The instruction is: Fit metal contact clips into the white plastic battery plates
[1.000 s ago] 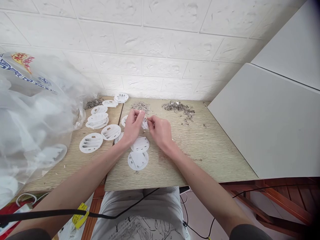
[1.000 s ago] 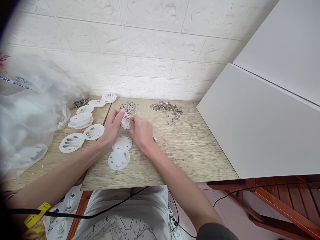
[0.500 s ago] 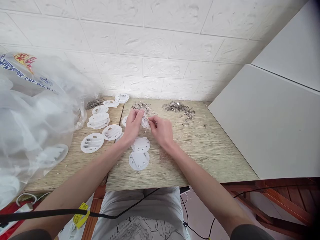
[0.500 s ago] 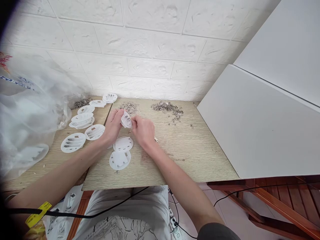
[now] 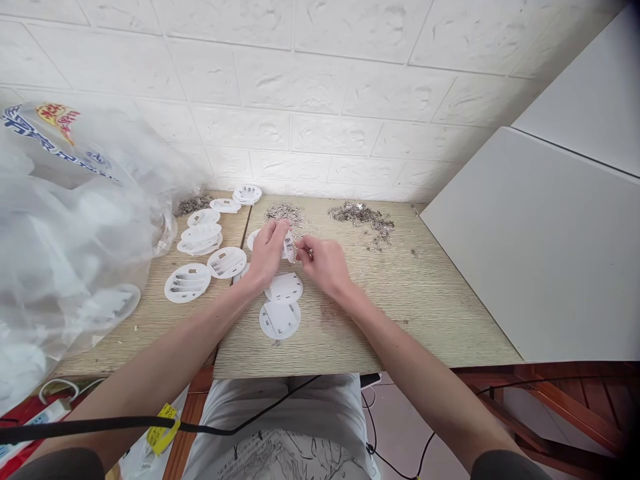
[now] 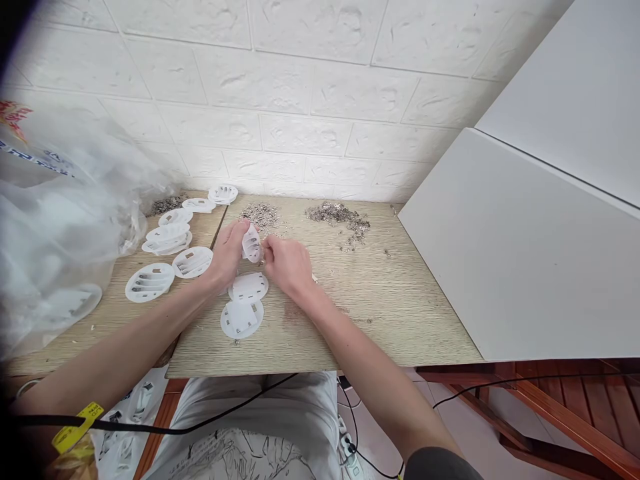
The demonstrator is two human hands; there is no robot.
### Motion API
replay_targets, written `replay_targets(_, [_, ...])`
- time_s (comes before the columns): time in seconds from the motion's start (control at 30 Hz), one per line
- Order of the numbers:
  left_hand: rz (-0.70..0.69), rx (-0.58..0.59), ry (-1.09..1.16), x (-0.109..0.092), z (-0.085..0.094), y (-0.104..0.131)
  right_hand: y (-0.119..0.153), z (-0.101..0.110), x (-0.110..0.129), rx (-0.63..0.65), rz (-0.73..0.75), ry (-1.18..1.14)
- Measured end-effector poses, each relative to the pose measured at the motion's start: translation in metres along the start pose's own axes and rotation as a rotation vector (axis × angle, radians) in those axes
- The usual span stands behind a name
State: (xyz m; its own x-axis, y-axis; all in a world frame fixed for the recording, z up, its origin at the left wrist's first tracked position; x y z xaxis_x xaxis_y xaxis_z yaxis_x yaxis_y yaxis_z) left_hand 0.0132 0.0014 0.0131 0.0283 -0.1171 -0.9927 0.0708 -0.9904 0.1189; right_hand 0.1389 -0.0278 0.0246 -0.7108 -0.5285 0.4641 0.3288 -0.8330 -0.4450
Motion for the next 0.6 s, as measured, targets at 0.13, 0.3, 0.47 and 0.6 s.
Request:
replay_targets(0.13, [-0.020,0.042,-0.083,-0.005,0.002,0.000,-0.002,0.002,-0.008,0.021,0.006,-0.139])
replay_targets(0.3, [-0.095,0.061,-0.188,-0.015,0.005,0.001,-0.005,0.005,-0.012,0.040,0.020,-0.333])
replay_targets(0.47, [-0.058,0.032,-0.158,-0.014,0.004,0.003,-0.005,0.002,-0.009,0.035,0.022,-0.321])
replay_targets(0.6, [-0.064,0.010,-0.171,-0.013,0.004,0.003,-0.004,0.000,-0.008,0.030,0.018,-0.301])
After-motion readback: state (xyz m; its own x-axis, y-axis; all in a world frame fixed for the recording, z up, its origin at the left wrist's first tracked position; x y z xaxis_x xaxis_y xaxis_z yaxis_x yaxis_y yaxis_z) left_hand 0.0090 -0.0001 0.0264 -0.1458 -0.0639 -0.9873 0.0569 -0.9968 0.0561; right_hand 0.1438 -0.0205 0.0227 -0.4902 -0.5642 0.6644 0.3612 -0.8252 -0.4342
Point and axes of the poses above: each hand's wrist, its own y-axis away from the middle knuckle, its own z-axis out of the back of the hand, x = y × z, the point moved 2 cm from there along -y, towards the middle knuckle, and after that the axes turned 15 degrees about z, right-handed, at the moved point
